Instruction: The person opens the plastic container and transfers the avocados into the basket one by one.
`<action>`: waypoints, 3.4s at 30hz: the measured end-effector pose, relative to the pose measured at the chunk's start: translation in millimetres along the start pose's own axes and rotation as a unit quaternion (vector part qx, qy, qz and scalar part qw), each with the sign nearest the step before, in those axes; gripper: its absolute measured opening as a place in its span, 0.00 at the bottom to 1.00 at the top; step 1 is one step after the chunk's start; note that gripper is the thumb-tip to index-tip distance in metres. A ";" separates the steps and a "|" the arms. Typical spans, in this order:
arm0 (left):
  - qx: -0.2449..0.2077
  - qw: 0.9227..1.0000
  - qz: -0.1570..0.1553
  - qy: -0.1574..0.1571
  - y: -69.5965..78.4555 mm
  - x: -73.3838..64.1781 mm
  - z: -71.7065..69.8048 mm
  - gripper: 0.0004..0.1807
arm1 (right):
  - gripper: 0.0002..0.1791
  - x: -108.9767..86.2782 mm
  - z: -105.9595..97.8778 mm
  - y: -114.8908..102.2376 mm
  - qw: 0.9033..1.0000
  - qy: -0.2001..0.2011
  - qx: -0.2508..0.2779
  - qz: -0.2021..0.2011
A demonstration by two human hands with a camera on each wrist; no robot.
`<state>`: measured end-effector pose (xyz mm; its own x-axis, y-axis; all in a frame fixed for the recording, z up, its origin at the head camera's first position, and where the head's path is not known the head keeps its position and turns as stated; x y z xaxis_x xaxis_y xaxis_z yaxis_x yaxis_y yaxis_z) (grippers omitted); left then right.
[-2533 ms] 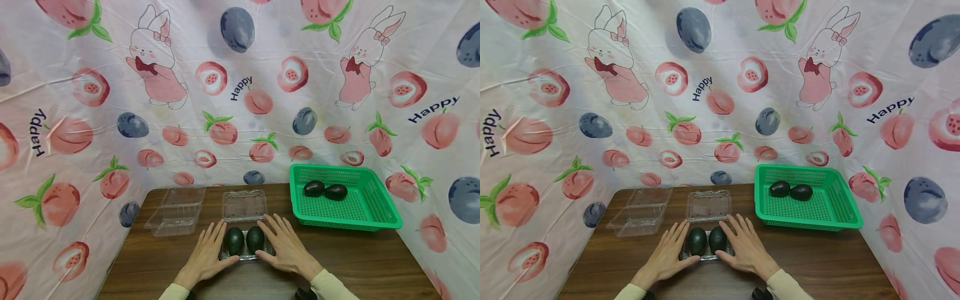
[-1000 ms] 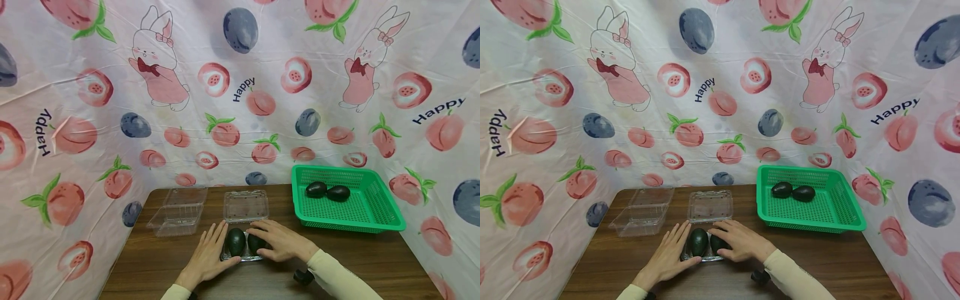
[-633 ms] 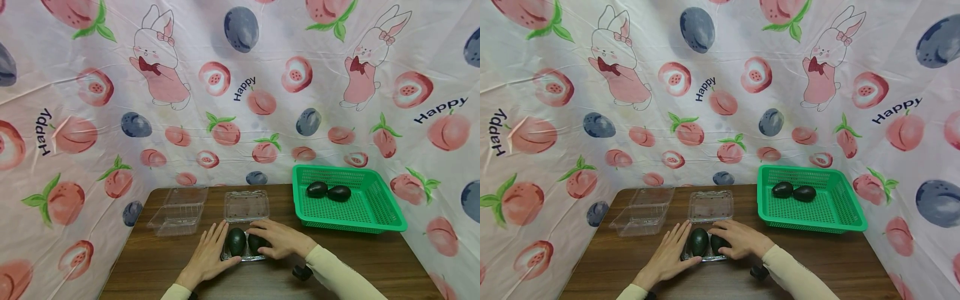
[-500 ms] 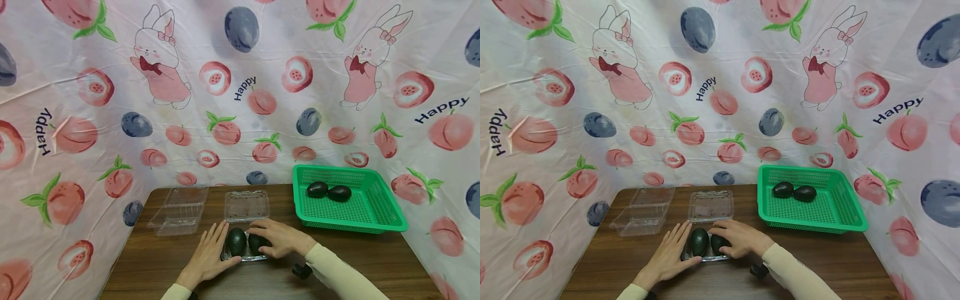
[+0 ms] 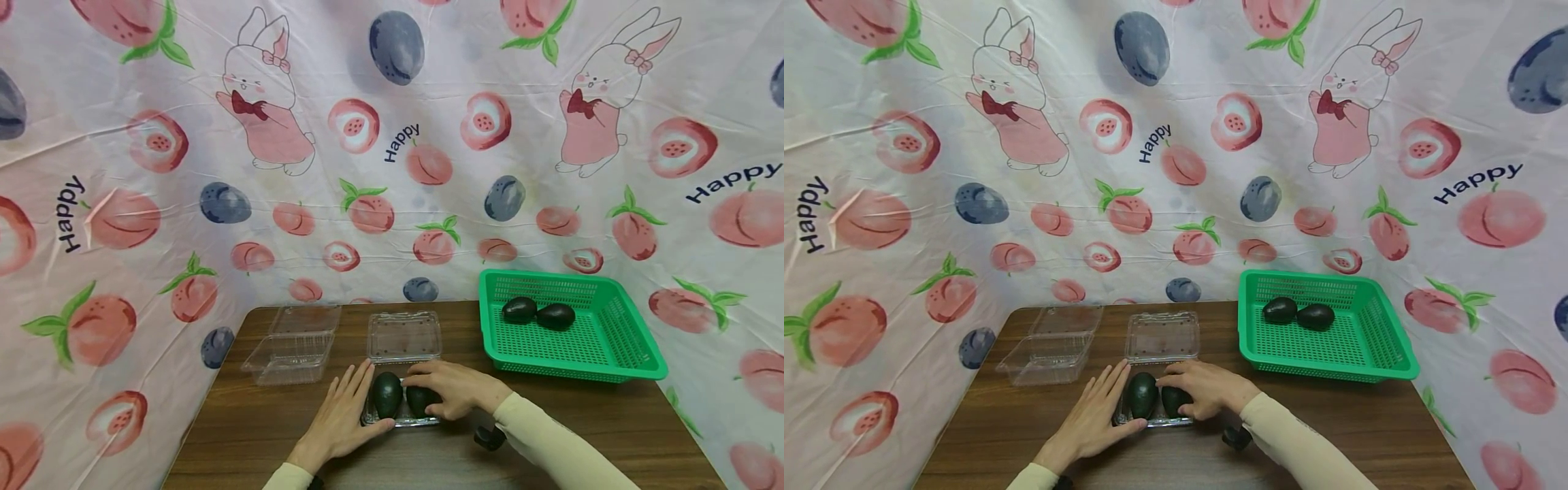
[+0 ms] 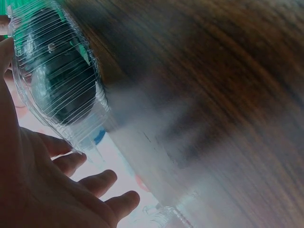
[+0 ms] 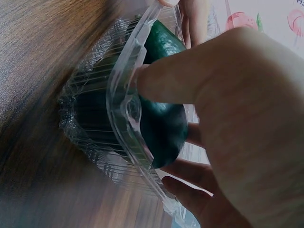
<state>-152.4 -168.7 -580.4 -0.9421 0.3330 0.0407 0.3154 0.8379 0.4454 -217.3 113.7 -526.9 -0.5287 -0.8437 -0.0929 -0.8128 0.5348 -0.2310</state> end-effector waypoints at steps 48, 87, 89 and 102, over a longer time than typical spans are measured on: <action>-0.010 1.000 0.004 0.000 0.3 0.9 -0.3 0.63 | 0.33 18.9 1.1 5.6 1.000 -0.020 0.017 -0.016; -0.003 1.000 -0.002 -0.005 -0.2 0.6 0.0 0.64 | 0.32 8.4 -15.0 9.2 0.997 0.048 0.040 -0.043; -0.002 1.000 -0.001 -0.004 0.0 0.6 0.0 0.64 | 0.32 7.5 -16.0 9.1 0.997 0.050 0.042 -0.045; 0.009 1.000 0.004 0.001 0.5 0.9 -0.4 0.65 | 0.31 4.0 -26.8 5.7 0.994 0.070 0.049 -0.063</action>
<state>-153.1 -168.2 -579.8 -0.9399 0.3383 0.0468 0.3248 0.8429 0.4291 -230.6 114.6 -502.6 -0.4582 -0.8856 0.0764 -0.8507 0.4120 -0.3264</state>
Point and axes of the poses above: each hand's wrist, its own x-axis towards the middle knuckle, its own z-axis out of the palm, y = z × x, the point moved 1 cm from there along x, towards the middle knuckle, and after that the axes turned 2 degrees about -x, right-handed, at the moved point
